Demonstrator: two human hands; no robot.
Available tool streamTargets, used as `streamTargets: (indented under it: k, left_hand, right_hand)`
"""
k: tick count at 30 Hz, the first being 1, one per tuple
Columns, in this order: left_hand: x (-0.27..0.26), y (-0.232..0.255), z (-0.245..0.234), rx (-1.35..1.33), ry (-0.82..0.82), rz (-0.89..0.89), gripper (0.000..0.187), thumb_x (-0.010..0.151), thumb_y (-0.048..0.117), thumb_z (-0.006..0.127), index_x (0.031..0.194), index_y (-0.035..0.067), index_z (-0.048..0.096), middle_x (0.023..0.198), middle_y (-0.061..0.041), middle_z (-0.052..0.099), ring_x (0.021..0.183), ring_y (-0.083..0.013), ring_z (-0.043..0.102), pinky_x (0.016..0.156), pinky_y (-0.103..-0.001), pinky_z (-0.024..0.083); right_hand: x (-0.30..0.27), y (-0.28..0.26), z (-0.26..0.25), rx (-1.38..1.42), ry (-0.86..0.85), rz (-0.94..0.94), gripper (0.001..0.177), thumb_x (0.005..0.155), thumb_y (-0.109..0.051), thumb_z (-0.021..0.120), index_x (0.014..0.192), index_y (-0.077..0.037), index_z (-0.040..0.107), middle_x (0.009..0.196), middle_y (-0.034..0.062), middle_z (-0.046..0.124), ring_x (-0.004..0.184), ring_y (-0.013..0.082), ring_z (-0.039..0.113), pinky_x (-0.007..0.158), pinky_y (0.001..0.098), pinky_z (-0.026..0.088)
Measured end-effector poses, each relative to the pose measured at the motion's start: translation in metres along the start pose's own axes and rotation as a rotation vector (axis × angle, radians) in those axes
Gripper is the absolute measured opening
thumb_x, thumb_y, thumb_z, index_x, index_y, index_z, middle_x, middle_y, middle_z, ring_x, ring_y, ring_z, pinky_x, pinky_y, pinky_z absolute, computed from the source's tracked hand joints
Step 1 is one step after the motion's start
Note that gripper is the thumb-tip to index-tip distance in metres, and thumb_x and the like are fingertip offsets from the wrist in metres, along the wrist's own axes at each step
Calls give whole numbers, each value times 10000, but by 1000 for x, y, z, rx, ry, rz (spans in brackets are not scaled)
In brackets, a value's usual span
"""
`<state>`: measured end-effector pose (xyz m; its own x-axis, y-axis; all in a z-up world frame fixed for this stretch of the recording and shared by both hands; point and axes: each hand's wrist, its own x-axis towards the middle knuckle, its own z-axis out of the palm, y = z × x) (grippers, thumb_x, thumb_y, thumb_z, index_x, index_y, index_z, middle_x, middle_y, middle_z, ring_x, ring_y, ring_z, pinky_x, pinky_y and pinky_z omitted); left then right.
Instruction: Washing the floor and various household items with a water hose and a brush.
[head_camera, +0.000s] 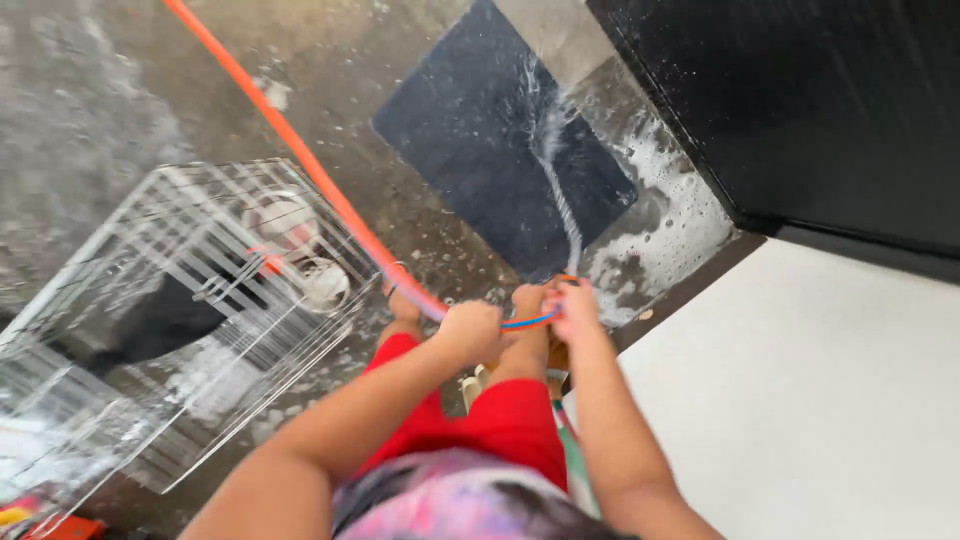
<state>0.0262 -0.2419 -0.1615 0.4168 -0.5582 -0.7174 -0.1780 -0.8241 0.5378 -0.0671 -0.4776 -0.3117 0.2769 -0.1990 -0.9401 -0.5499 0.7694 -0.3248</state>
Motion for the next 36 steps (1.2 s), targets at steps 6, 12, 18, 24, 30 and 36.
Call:
streamTargets:
  k: [6, 12, 18, 24, 30, 36]
  left_hand:
    - [-83, 8, -43, 369, -42, 317, 242, 738, 292, 720, 927, 148, 766, 900, -108, 752, 900, -321, 729, 819, -456, 525]
    - [-121, -13, -98, 462, 60, 270, 253, 813, 407, 719, 875, 169, 778, 900, -100, 759, 933, -312, 729, 858, -483, 494]
    - [-153, -92, -137, 630, 555, 332, 329, 546, 463, 805, 792, 245, 817, 844, -77, 720, 948, -332, 687, 963, -542, 434]
    - [-186, -72, -132, 530, 375, 400, 363, 900, 438, 737, 677, 154, 705, 783, -22, 682, 855, -273, 648, 831, -447, 428]
    - [-193, -45, -138, 493, 481, 406, 358, 882, 404, 736, 649, 141, 670, 707, -29, 648, 801, -289, 635, 784, -438, 420]
    - [-210, -42, -129, 520, 505, 383, 398, 916, 391, 754, 649, 116, 648, 732, -41, 643, 825, -289, 635, 831, -433, 427]
  right_hand:
    - [-70, -4, -136, 80, 245, -49, 127, 1019, -101, 540, 1121, -139, 474, 852, 129, 527, 598, 174, 455, 509, 332, 413]
    - [-193, -17, -210, 126, 385, -198, 137, 1055, -181, 549, 975, -72, 525, 831, 84, 475, 634, 194, 480, 512, 333, 420]
    - [-222, 21, -246, 51, 588, -23, 160, 1052, -141, 491, 987, -21, 574, 859, 128, 588, 667, 219, 608, 609, 365, 593]
    - [-123, 88, -186, -521, 351, -439, 254, 981, -122, 574, 1235, -125, 574, 918, 91, 668, 686, 169, 619, 543, 381, 529]
    - [-182, 90, -61, -1115, 321, -437, 322, 1049, -333, 531, 1296, -127, 507, 994, 235, 713, 719, 405, 713, 661, 500, 555]
    - [-188, 84, -141, -927, 417, -378, 309, 1030, -332, 567, 1230, -99, 534, 959, 186, 712, 596, 324, 697, 578, 459, 581]
